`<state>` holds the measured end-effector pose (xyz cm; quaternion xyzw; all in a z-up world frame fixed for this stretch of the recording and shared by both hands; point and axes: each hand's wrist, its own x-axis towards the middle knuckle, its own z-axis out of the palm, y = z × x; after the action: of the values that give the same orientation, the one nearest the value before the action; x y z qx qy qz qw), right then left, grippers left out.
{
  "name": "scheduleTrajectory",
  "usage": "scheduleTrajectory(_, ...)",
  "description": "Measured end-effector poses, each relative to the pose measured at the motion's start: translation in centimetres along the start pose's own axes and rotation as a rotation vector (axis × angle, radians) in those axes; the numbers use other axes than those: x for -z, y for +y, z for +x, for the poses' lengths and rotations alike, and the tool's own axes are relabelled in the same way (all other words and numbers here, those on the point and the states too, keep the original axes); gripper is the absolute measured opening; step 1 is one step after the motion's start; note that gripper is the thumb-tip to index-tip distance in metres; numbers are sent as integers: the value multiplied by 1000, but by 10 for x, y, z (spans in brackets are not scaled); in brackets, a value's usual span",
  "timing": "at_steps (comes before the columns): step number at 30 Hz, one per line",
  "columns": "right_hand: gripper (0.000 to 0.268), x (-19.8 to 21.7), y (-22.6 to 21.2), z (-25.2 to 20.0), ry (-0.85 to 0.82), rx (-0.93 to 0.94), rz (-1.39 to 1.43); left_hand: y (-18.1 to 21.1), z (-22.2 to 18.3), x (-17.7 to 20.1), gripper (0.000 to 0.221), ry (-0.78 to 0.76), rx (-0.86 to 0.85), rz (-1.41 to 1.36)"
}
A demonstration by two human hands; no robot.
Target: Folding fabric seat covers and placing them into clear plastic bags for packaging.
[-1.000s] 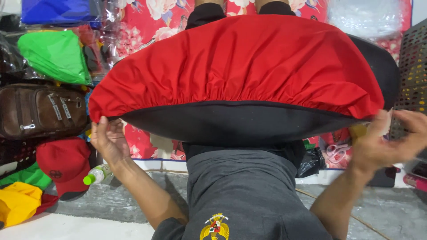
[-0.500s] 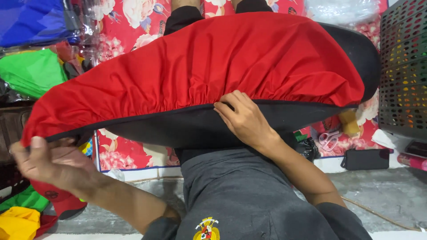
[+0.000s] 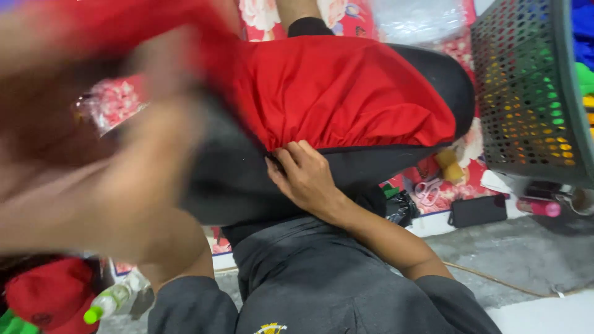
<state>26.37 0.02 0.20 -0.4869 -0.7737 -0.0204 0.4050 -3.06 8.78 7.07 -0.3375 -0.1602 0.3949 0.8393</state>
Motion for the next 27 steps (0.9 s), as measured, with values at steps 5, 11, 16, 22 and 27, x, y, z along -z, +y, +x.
scheduleTrajectory(5,23,0,14,-16,80,-112,34,-209,196,117,22,604,789,-1419)
scheduleTrajectory(11,19,13,39,-38,83,-207,49,-310,281,293,22,1091,710,-2536)
scheduleTrajectory(16,16,21,51,-60,91,-278,99,-246,279,473,32,1153,431,-2530)
scheduleTrajectory(22,13,11,50,-65,112,-340,205,-234,257,438,9,1098,482,-2481)
scheduleTrajectory(27,11,0,46,-65,126,-368,306,-220,219,249,20,1018,235,-2490)
